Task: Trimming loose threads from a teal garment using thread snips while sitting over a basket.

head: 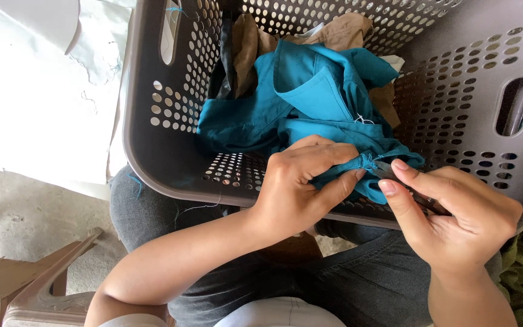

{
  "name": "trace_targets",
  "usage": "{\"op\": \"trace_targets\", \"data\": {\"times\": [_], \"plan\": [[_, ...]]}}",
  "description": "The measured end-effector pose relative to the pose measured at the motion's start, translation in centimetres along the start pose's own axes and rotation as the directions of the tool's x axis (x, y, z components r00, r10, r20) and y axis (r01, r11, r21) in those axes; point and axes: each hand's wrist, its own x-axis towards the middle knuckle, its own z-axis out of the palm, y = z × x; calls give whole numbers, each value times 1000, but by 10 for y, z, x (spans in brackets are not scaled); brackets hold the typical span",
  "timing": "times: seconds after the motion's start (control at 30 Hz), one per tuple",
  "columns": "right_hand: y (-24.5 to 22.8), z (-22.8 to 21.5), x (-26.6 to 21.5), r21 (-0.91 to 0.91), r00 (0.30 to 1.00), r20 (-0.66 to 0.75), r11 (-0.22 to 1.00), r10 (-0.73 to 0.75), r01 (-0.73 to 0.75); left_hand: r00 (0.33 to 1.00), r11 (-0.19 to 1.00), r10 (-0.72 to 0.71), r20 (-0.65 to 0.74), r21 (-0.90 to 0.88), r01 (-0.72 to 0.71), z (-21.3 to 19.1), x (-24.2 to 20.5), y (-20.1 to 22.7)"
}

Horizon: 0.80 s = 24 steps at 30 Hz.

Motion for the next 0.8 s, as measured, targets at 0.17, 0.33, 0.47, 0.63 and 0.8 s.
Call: {"op": "trace_targets", "data": {"times": [0.17,0.33,0.47,0.63,0.8], "plan": [[3,3,-3,12,1000,-17,1000,9,-9,1000,1000,-1,-8,-2,1,0,1,1],[5,6,-6,93,998,-38,994,59,-55,1000,1000,-26,-17,6,27,-1,2,3],[7,2,-11,116,960,-64,958,272,-263,999,999,-40,-21,-9,40,-1,1,2],[6,5,2,-10,994,51,995,98,-97,999,1000,14,47,-9,-13,4,-3,-4],[11,0,1,137,975,-51,968,218,-210,993,999,6,117,43,-11,7,-3,-5]]}}
